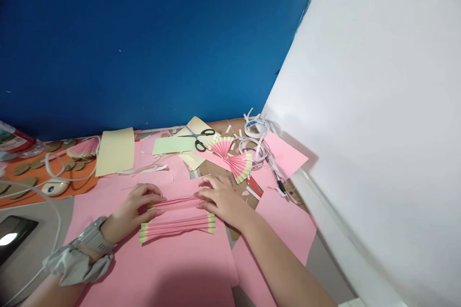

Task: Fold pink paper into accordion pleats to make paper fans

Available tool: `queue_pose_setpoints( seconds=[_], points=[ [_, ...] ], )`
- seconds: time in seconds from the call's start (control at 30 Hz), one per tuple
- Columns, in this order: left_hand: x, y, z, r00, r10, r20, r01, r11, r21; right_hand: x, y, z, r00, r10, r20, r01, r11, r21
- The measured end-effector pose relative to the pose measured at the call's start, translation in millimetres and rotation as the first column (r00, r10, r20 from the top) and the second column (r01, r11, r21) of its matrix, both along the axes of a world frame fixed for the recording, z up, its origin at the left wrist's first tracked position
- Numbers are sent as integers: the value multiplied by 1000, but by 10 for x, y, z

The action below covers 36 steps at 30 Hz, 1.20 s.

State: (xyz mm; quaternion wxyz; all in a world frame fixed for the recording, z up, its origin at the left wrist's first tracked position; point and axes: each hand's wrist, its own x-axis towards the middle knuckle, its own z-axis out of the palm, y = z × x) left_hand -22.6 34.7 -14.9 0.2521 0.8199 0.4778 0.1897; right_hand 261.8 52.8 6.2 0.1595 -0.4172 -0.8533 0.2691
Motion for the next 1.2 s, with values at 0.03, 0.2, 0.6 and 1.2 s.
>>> queue_pose_setpoints(
  seconds=[0.03, 0.2, 0.6, 1.2],
  points=[
    [0, -1, -3, 1000, -4, 1, 4, 1000, 4, -6, 1, 0, 1000, 5, -7, -5, 1000, 2],
    [9, -11, 5, 1000, -7, 4, 7, 1000, 15, -28, 2, -2, 999, 23, -39, -22, 1000, 11],
    [9, -26, 58, 999, -29, 34, 30, 999, -31, -4, 32, -32, 997, 48, -60, -47, 999, 18],
    [119, -73, 185, 1000, 12, -29, -14, 997, -80, -14, 19, -22, 989, 76, -125, -78, 997, -9]
  ],
)
